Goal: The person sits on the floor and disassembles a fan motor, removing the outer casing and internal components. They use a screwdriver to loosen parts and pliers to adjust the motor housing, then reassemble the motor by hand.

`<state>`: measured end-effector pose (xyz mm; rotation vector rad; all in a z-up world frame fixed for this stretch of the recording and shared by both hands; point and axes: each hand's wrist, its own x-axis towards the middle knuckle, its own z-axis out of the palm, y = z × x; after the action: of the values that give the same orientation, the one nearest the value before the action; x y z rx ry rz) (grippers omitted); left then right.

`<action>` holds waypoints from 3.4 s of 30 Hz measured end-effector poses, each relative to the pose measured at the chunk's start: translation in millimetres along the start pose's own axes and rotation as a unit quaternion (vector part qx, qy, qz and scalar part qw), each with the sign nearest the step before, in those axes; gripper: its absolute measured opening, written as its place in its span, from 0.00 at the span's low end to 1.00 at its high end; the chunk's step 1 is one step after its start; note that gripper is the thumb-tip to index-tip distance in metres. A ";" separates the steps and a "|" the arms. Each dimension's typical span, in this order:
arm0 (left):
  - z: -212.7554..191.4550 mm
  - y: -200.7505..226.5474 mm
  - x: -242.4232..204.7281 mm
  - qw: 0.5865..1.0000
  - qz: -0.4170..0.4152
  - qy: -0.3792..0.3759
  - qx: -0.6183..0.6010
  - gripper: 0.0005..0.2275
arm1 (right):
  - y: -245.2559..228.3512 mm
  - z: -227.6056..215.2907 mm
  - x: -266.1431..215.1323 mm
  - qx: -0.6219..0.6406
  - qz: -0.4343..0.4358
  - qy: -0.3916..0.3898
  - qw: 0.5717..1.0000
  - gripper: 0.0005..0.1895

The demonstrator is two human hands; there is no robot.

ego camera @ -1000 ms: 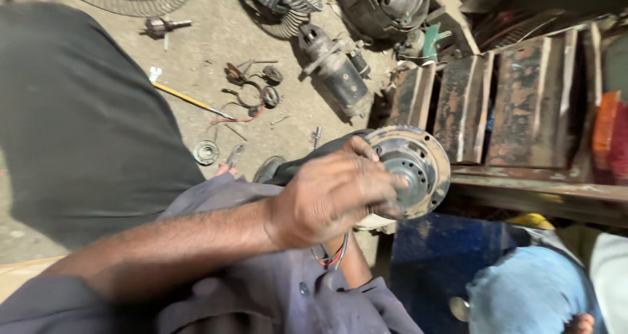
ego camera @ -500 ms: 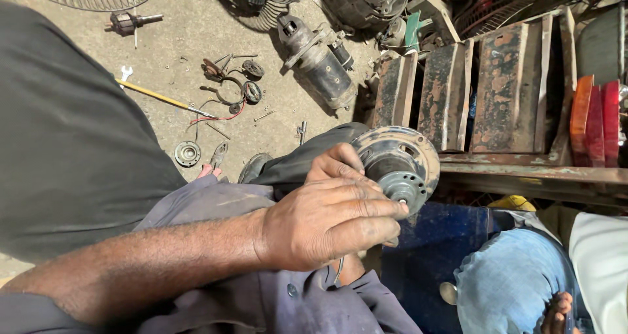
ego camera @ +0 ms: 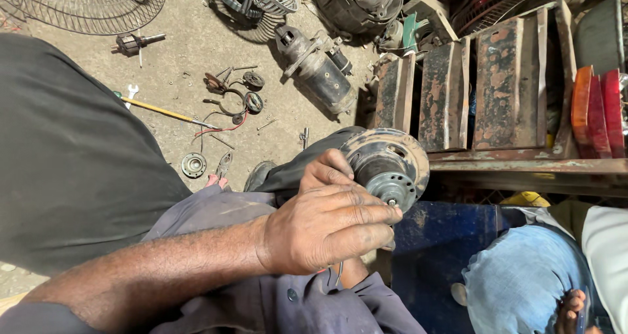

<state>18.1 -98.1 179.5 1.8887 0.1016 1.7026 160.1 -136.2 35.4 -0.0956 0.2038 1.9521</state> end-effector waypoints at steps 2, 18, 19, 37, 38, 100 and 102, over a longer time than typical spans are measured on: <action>1.5 -0.3 0.6 1.000 0.000 -0.003 0.005 0.06 | -0.4 0.8 0.2 -0.003 -0.003 0.002 1.000 0.24; -0.6 -16.7 -4.8 0.996 -0.080 -0.003 0.029 0.17 | -10.4 7.2 12.7 -0.016 -0.038 -0.005 0.999 0.26; -0.8 -17.3 -5.0 0.996 -0.088 0.000 0.023 0.18 | -11.0 7.6 13.1 -0.017 -0.040 -0.007 0.999 0.26; -3.0 -44.6 -29.2 0.885 -0.378 0.247 -0.110 0.11 | -37.0 3.4 37.3 -0.078 -0.112 -0.007 0.991 0.28; -5.0 -52.0 -33.2 0.853 -0.423 0.286 -0.105 0.12 | -41.6 0.2 37.4 -0.084 -0.122 -0.008 0.989 0.28; -31.4 -285.1 -223.6 0.507 -0.625 0.495 -0.328 0.09 | -52.5 -60.6 89.8 -0.481 -0.181 0.147 0.845 0.28; -31.0 -284.9 -222.4 0.498 -0.629 0.499 -0.327 0.09 | -51.5 -60.3 90.1 -0.483 -0.184 0.146 0.843 0.29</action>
<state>41.1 52.4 -149.7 -0.1871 0.8771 1.0888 171.7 -46.5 -43.4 -1.0221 -0.5894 1.4697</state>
